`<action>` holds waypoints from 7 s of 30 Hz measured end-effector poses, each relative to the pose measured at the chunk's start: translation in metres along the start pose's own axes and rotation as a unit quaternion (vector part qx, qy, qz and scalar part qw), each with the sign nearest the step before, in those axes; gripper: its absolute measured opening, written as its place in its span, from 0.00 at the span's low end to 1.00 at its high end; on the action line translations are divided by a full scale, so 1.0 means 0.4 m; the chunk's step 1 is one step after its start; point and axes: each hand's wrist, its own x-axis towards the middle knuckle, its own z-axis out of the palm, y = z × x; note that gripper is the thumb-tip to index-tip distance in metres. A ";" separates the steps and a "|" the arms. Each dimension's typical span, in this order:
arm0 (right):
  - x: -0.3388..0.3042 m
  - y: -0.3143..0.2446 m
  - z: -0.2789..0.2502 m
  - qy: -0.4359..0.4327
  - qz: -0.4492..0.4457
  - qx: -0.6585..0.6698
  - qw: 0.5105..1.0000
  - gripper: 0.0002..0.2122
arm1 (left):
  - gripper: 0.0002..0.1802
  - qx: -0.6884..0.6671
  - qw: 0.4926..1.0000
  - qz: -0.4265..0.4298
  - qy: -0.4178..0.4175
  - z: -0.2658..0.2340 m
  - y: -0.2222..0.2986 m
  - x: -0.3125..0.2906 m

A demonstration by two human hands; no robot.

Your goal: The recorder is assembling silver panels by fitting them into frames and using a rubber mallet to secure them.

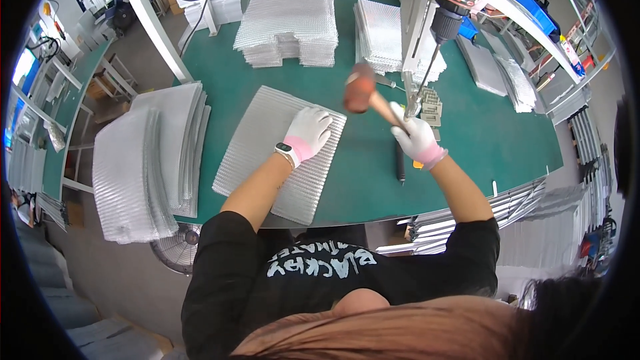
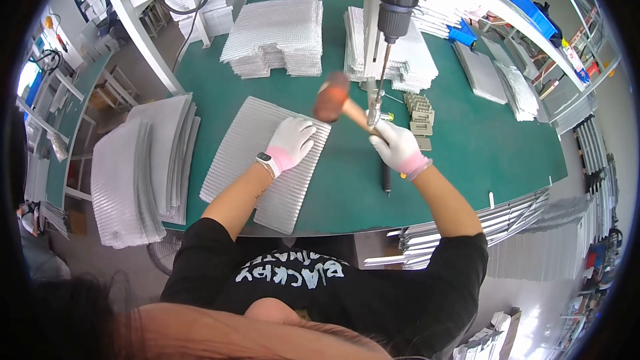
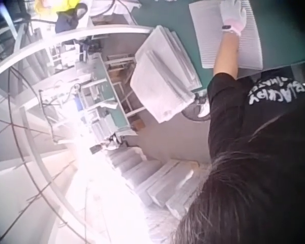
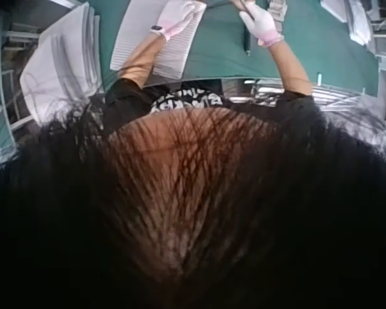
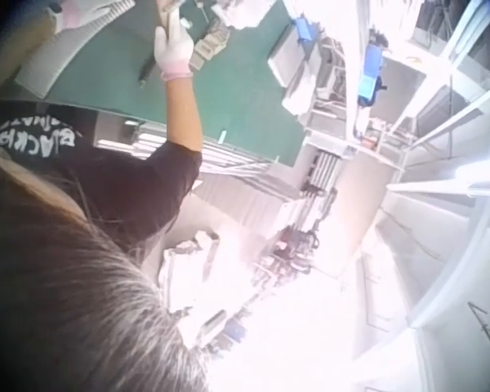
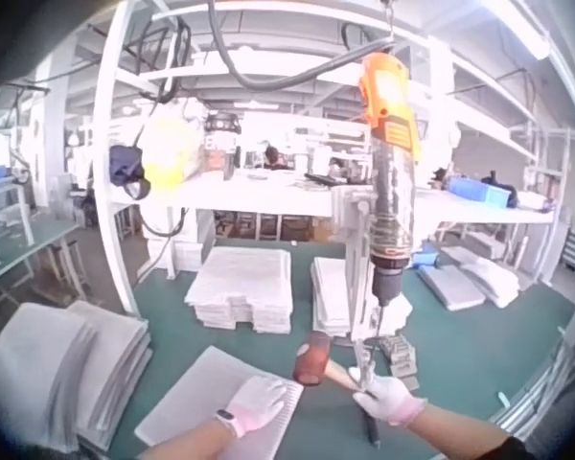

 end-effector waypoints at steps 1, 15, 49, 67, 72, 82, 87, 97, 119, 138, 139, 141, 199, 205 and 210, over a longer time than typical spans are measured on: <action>-0.026 -0.009 0.030 0.070 0.014 0.002 0.997 0.25 | 0.23 -0.037 0.999 -0.007 -0.014 0.011 -0.006 -0.007; -0.085 -0.086 0.048 -0.249 0.035 -0.149 0.956 0.25 | 0.24 -0.019 0.998 0.013 0.055 0.021 0.008 -0.036; -0.242 -0.303 0.084 -0.275 0.024 -0.125 0.953 0.28 | 0.27 -0.012 0.999 0.011 -0.035 -0.049 0.084 -0.264; -0.363 -0.379 0.137 -0.232 -0.013 -0.072 0.970 0.31 | 0.25 -0.060 0.995 0.051 -0.054 -0.099 0.112 -0.343; -0.397 -0.382 0.144 -0.100 0.039 -0.001 0.994 0.25 | 0.26 -0.066 0.995 0.047 -0.059 -0.101 0.108 -0.338; -0.418 -0.321 0.093 -0.041 0.196 0.079 0.977 0.29 | 0.36 -0.096 0.970 0.201 -0.096 -0.195 0.115 -0.316; -0.462 -0.285 0.114 0.080 0.357 0.216 0.905 0.29 | 0.44 -0.100 0.926 0.316 -0.178 -0.129 0.117 -0.299; -0.360 -0.258 0.030 0.064 0.341 0.192 0.918 0.28 | 0.47 -0.008 0.989 -0.121 -0.084 0.079 0.254 0.013; -0.218 -0.203 0.012 -0.173 0.184 -0.112 0.961 0.28 | 0.25 -0.063 0.988 0.071 -0.124 0.053 0.070 0.030; -0.221 -0.163 -0.011 -0.277 0.213 -0.180 0.919 0.29 | 0.26 -0.054 0.994 0.087 -0.033 0.094 0.065 0.009; -0.198 -0.168 -0.037 -0.255 0.211 -0.153 0.931 0.29 | 0.26 -0.050 0.994 0.088 -0.031 0.094 0.059 0.009; -0.184 -0.178 -0.036 -0.165 0.220 -0.053 0.960 0.30 | 0.25 -0.044 0.995 0.086 -0.028 0.095 0.046 0.001; -0.486 -0.302 0.076 0.138 0.465 0.278 0.829 0.21 | 0.25 -0.075 0.979 0.182 -0.053 0.060 0.147 -0.001; -0.545 -0.306 0.115 0.158 0.507 0.309 0.789 0.21 | 0.30 0.007 0.983 0.144 -0.117 0.072 0.153 0.113; -0.426 -0.326 0.030 0.075 0.502 0.245 0.826 0.25 | 0.30 -0.032 0.993 0.106 -0.042 0.099 0.116 0.112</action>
